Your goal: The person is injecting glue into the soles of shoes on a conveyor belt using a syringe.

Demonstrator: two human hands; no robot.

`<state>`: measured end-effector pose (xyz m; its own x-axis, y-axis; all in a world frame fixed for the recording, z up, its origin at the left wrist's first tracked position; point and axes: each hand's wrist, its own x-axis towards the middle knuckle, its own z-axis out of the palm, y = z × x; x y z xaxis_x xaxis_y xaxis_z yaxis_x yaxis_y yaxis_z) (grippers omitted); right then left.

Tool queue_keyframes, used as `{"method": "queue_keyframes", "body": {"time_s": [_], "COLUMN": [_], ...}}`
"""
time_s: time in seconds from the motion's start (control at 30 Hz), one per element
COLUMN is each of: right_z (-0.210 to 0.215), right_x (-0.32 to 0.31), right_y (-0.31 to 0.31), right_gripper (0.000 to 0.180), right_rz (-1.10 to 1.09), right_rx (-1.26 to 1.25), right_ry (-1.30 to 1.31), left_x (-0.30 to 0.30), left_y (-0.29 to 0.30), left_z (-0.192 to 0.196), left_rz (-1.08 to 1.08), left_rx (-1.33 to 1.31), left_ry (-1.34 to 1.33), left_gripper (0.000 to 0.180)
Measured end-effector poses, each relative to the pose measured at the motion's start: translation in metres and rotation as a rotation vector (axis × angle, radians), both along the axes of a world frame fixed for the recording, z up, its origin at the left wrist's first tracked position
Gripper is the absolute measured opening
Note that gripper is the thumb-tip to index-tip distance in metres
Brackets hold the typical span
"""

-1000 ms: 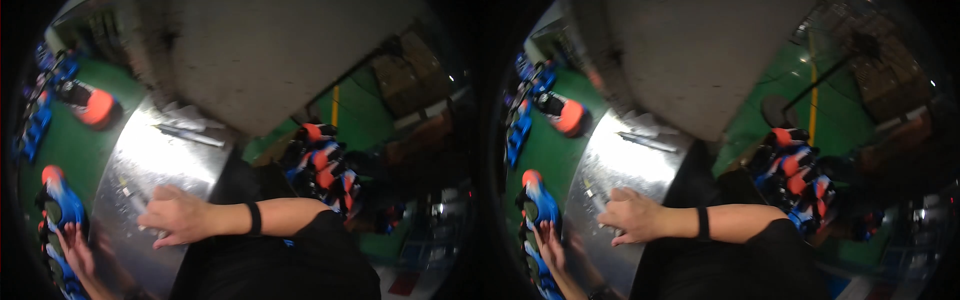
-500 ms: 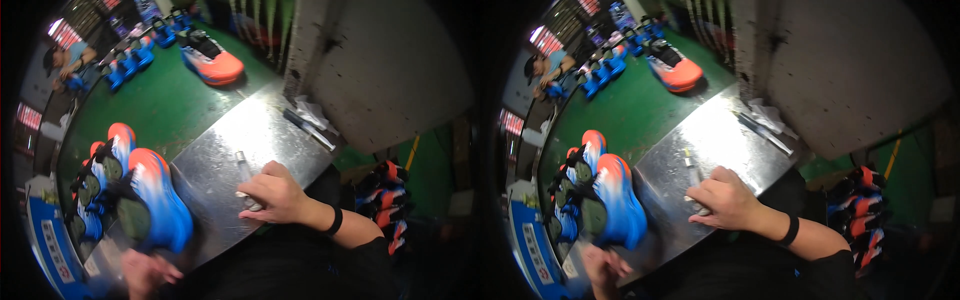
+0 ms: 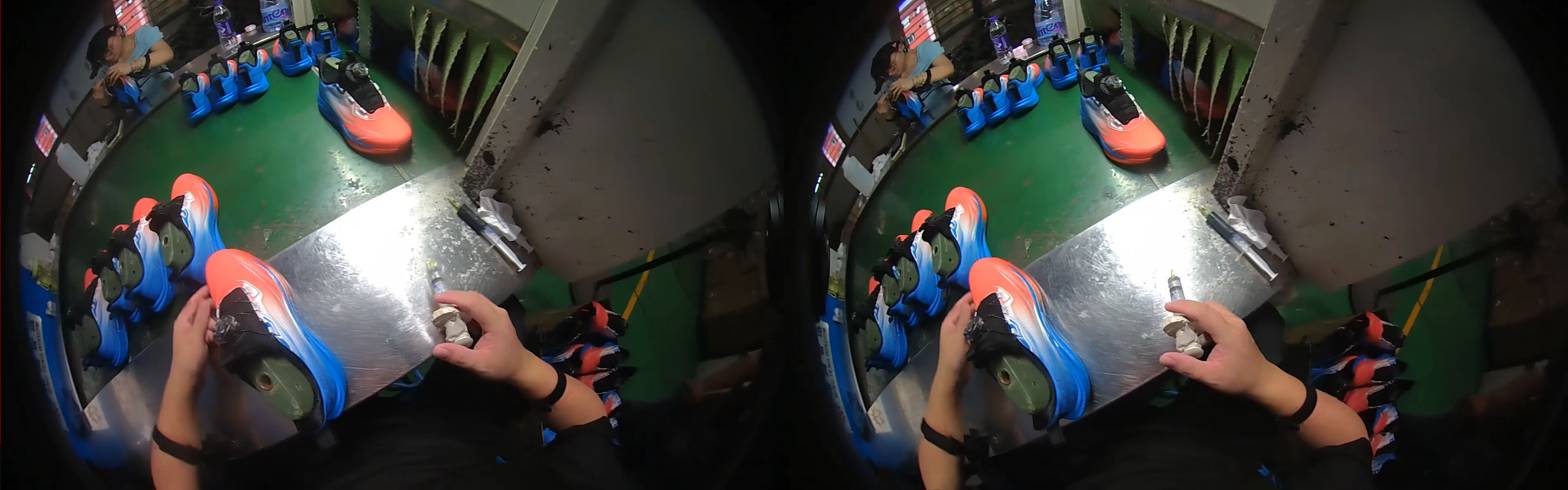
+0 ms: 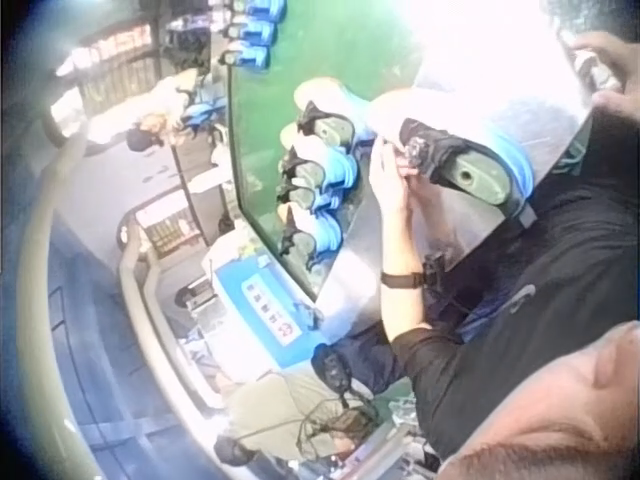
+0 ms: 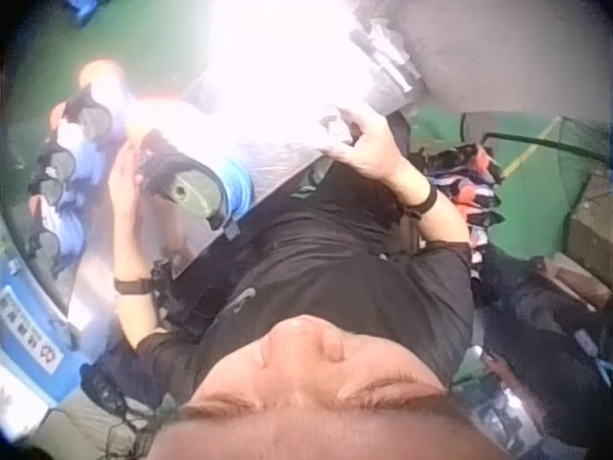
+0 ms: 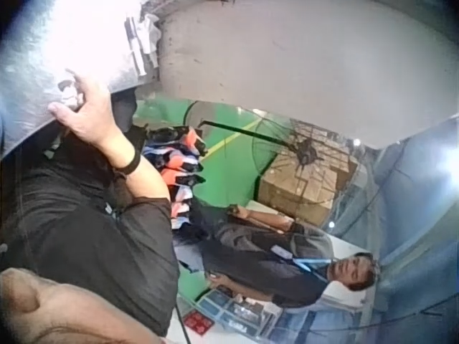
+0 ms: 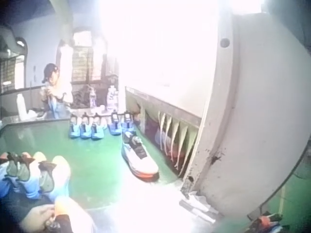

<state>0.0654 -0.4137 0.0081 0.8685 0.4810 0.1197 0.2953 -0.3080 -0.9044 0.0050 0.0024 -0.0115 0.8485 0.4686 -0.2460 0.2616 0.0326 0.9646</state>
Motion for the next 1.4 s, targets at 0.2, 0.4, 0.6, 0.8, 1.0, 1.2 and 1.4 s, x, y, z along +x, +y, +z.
{"method": "queue_keyframes", "body": {"time_s": [0.2, 0.4, 0.6, 0.8, 1.0, 1.2, 1.4], "right_z": [0.002, 0.015, 0.056, 0.093, 0.103, 0.11, 0.116], "right_x": [-0.013, -0.022, -0.018, -0.017, -0.013, -0.005, -0.003], "right_y": [-0.009, 0.007, 0.031, 0.091, 0.154, 0.17, 0.162], "right_gripper": [0.053, 0.048, 0.054, 0.055, 0.049, 0.049, 0.053], "right_rz": [0.097, 0.115, 0.38, 0.601, 0.777, 0.865, 0.91], "right_rx": [-0.137, -0.095, 0.407, 0.737, 0.926, 0.869, 0.723], "right_ry": [-0.08, -0.134, 0.189, 0.384, 0.362, 0.344, 0.39], "left_x": [0.027, 0.009, -0.014, -0.024, -0.039, -0.041, -0.043], "left_y": [-0.005, -0.035, -0.042, -0.033, -0.024, -0.023, -0.022], "left_z": [0.005, 0.043, 0.074, 0.065, 0.065, 0.067, 0.07], "left_rz": [-0.209, -0.181, -0.282, -0.319, -0.38, -0.522, -0.537], "left_rx": [-0.034, -0.295, -0.517, -0.594, -0.463, -0.285, -0.26], "left_ry": [0.037, -0.278, -0.42, -0.461, -0.499, -0.623, -0.629], "left_gripper": [0.039, 0.058, 0.07, 0.077, 0.076, 0.073, 0.071]}}
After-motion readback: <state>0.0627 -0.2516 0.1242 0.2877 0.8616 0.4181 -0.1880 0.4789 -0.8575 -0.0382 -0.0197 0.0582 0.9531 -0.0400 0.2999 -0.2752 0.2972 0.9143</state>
